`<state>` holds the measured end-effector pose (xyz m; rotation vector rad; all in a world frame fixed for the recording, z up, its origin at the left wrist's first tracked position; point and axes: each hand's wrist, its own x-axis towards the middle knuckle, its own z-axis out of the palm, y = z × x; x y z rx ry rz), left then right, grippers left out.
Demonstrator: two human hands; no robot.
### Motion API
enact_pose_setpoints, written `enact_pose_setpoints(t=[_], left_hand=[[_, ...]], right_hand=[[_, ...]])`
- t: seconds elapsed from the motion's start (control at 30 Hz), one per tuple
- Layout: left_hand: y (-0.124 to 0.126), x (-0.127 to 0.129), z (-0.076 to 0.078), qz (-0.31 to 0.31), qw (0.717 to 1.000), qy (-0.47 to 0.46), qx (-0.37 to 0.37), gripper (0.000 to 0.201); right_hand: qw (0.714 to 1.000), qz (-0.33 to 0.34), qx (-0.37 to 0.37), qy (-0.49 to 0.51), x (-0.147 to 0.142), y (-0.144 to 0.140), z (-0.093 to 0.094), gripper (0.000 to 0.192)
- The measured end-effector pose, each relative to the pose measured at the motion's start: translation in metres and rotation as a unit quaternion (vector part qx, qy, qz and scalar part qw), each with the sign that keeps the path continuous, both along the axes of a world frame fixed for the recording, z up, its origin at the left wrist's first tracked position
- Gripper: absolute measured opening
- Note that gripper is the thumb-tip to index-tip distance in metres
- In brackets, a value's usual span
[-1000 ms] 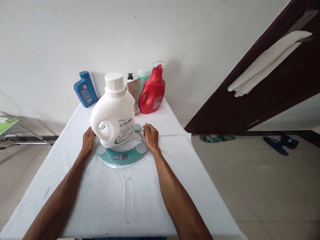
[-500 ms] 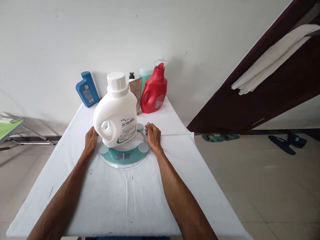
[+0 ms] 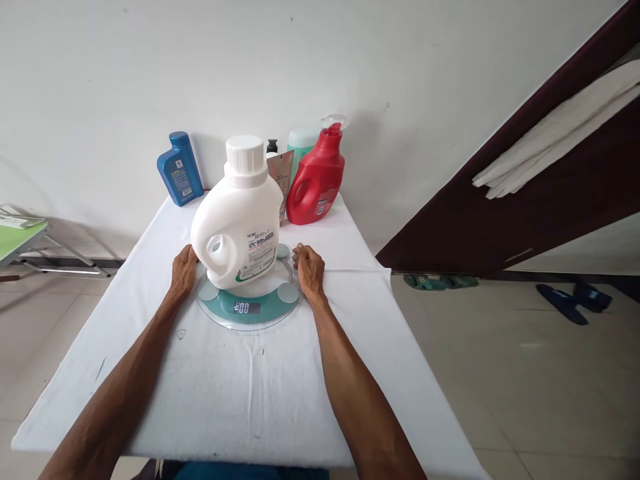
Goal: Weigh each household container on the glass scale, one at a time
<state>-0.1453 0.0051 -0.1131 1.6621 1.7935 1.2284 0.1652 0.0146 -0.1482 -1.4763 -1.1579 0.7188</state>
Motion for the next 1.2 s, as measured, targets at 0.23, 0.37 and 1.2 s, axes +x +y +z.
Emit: enact_pose_setpoints(t=[0.23,0.37,1.2], left_hand=[[-0.0006,0.0004,0.0008,-0.011,1.000,-0.006,0.003,0.035],[-0.0006,0.0006,0.0011,-0.007,1.000,-0.009,0.003,0.034],[-0.0027,0.0041,0.0032,-0.008,1.000,-0.019,-0.005,0.033]], right_hand=[[1.000,0.009,-0.002,0.001,-0.0002,-0.0015,0.0018,0.052],[1.000,0.008,0.000,0.001,0.0001,-0.0010,0.0011,0.054],[1.000,0.005,0.002,-0.016,0.0024,0.0011,-0.0046,0.053]])
